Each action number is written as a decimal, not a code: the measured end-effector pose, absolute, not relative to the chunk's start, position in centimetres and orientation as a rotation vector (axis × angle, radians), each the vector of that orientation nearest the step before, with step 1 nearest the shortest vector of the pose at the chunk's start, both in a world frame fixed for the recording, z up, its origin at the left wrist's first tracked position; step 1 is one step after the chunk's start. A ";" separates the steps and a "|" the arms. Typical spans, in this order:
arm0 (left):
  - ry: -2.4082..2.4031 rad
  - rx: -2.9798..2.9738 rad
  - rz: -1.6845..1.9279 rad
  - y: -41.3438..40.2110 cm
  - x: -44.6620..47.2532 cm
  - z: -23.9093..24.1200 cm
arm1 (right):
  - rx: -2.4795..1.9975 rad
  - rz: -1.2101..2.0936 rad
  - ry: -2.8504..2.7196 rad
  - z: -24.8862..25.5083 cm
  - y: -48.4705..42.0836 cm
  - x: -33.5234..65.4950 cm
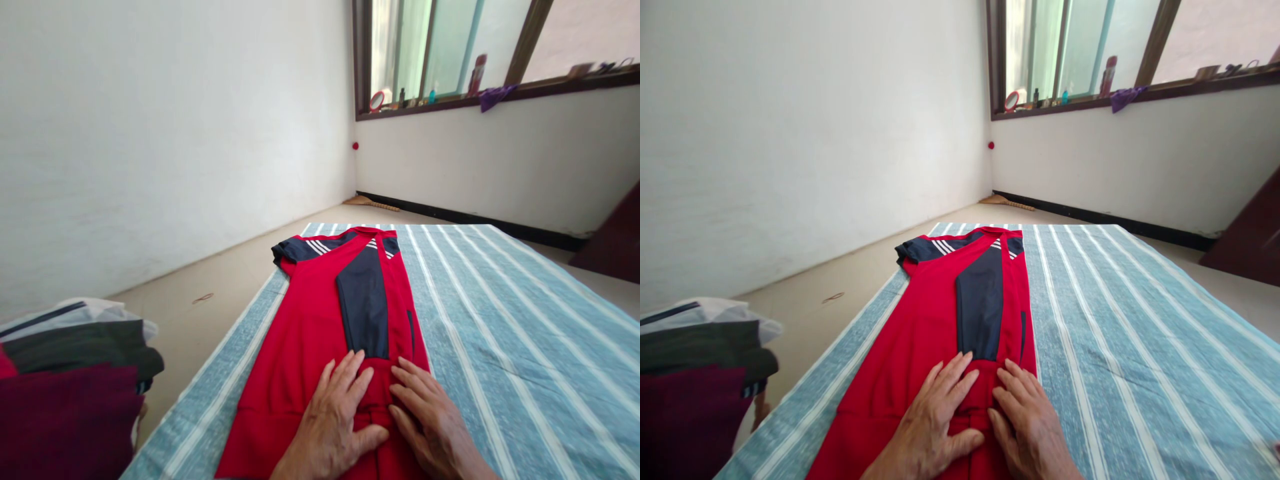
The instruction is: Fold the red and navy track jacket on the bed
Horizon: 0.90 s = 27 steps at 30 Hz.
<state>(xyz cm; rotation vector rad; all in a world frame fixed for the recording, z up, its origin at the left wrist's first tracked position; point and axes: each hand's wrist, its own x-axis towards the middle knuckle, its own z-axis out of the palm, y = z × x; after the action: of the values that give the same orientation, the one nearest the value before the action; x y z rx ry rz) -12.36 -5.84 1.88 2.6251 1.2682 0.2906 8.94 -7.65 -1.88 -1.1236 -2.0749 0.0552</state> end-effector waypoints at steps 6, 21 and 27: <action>1.268 2.615 0.304 -5.8 -12.4 1.8 | -1.126 0.030 -2.084 -1.8 -7.6 8.9; 1.274 2.620 0.301 -5.8 -12.4 1.8 | -1.141 0.039 -2.097 -1.7 -7.6 8.9; 1.259 2.616 0.338 -5.7 -12.4 1.9 | -1.146 0.058 -2.095 -1.7 -7.6 8.9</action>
<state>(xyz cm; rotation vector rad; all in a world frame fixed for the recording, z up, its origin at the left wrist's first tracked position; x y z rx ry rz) -12.36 -5.74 1.91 2.6159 1.2589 0.3375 8.87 -7.61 -1.72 -1.1458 -2.0946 0.0581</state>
